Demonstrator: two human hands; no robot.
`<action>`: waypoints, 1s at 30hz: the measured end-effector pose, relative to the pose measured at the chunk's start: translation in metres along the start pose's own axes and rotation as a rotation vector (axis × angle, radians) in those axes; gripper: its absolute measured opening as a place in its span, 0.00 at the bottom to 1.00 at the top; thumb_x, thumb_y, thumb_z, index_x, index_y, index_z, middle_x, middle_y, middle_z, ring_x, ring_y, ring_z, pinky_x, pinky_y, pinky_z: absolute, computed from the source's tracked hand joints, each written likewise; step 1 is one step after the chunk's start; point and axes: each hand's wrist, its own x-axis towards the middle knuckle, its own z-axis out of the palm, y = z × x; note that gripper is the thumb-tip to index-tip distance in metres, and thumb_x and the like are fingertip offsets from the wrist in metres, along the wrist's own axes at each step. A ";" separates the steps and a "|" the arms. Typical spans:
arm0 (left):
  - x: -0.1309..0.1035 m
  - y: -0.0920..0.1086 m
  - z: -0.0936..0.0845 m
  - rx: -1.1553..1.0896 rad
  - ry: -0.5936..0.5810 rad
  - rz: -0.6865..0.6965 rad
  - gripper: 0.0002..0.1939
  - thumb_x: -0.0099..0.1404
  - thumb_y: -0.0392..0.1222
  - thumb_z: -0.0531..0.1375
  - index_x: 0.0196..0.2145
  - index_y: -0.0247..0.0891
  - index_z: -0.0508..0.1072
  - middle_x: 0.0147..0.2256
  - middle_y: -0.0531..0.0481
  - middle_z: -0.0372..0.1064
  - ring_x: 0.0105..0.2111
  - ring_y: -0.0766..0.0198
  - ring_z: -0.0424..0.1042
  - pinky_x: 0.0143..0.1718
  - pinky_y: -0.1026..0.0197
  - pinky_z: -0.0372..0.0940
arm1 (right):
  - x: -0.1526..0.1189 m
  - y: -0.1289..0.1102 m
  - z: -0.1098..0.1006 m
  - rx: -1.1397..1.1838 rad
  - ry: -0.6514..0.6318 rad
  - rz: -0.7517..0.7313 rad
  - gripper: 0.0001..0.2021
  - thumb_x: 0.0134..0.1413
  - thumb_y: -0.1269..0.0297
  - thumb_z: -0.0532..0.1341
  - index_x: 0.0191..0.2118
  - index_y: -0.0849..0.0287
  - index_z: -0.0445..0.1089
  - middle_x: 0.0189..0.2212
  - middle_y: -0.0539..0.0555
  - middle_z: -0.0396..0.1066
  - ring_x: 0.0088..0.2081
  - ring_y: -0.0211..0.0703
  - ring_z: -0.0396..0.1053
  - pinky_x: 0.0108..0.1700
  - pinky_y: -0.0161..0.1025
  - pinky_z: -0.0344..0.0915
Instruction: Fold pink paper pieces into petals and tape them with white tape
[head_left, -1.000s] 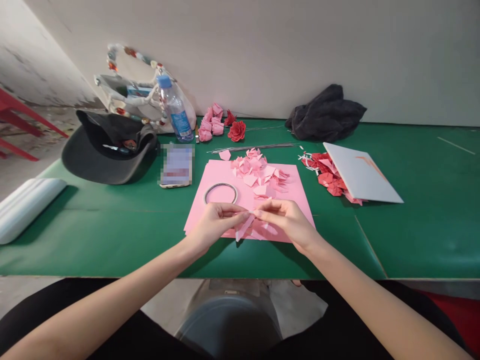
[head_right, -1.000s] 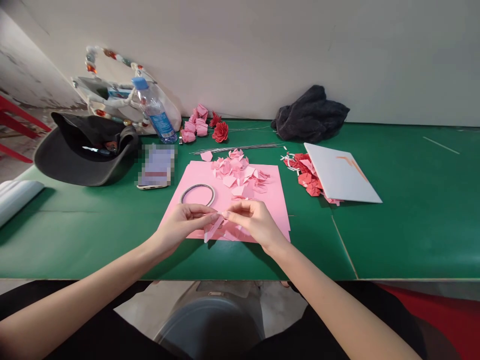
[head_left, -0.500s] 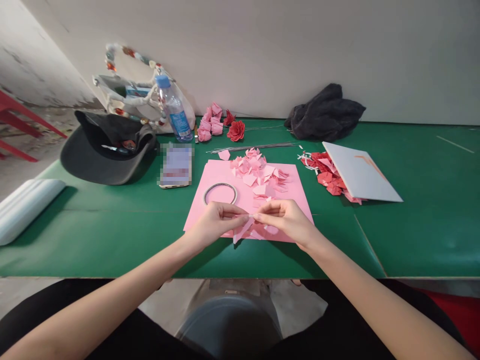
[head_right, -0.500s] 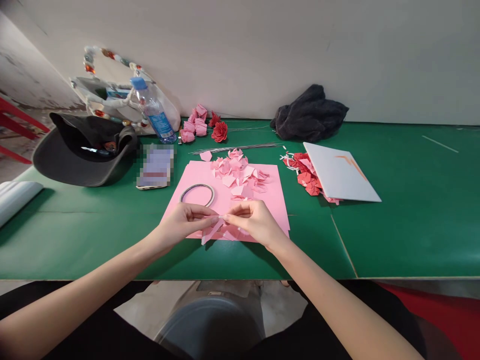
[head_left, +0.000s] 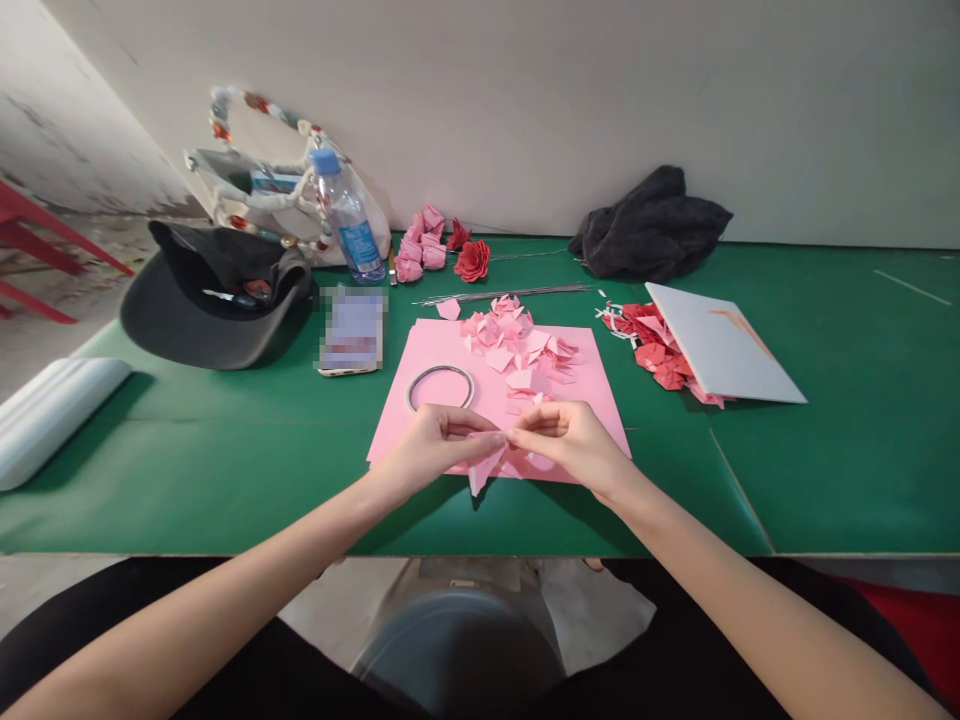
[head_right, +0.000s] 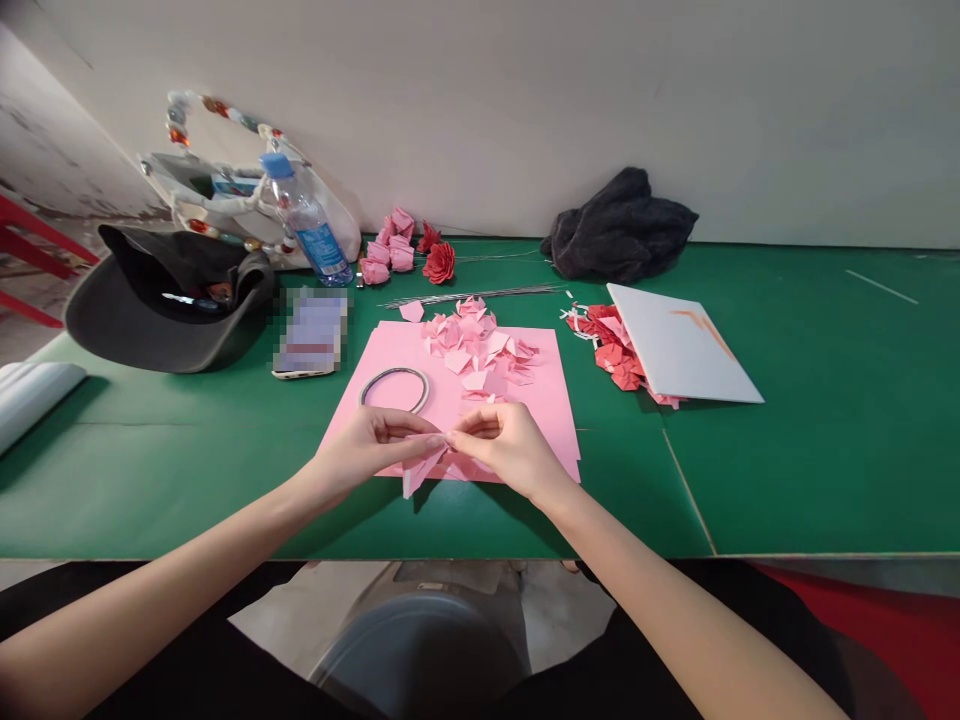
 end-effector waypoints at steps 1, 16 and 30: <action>0.000 -0.001 0.001 -0.008 0.008 0.015 0.14 0.54 0.49 0.67 0.34 0.35 0.79 0.33 0.44 0.78 0.34 0.57 0.76 0.30 0.64 0.69 | 0.000 0.000 0.000 0.001 0.003 0.001 0.08 0.43 0.61 0.68 0.28 0.61 0.74 0.29 0.55 0.76 0.34 0.44 0.75 0.40 0.42 0.70; -0.004 -0.009 0.009 -0.031 0.192 0.162 0.12 0.58 0.46 0.65 0.34 0.33 0.79 0.31 0.45 0.77 0.28 0.64 0.71 0.28 0.65 0.63 | -0.001 0.004 0.003 0.281 0.157 -0.009 0.16 0.39 0.62 0.72 0.28 0.58 0.63 0.27 0.52 0.76 0.34 0.46 0.77 0.40 0.42 0.71; 0.000 -0.002 0.004 0.191 0.098 0.265 0.17 0.66 0.51 0.54 0.34 0.34 0.75 0.32 0.46 0.74 0.33 0.61 0.72 0.35 0.62 0.66 | 0.004 0.005 -0.004 -0.048 0.034 -0.203 0.11 0.48 0.56 0.66 0.30 0.59 0.70 0.28 0.51 0.72 0.33 0.41 0.71 0.37 0.39 0.68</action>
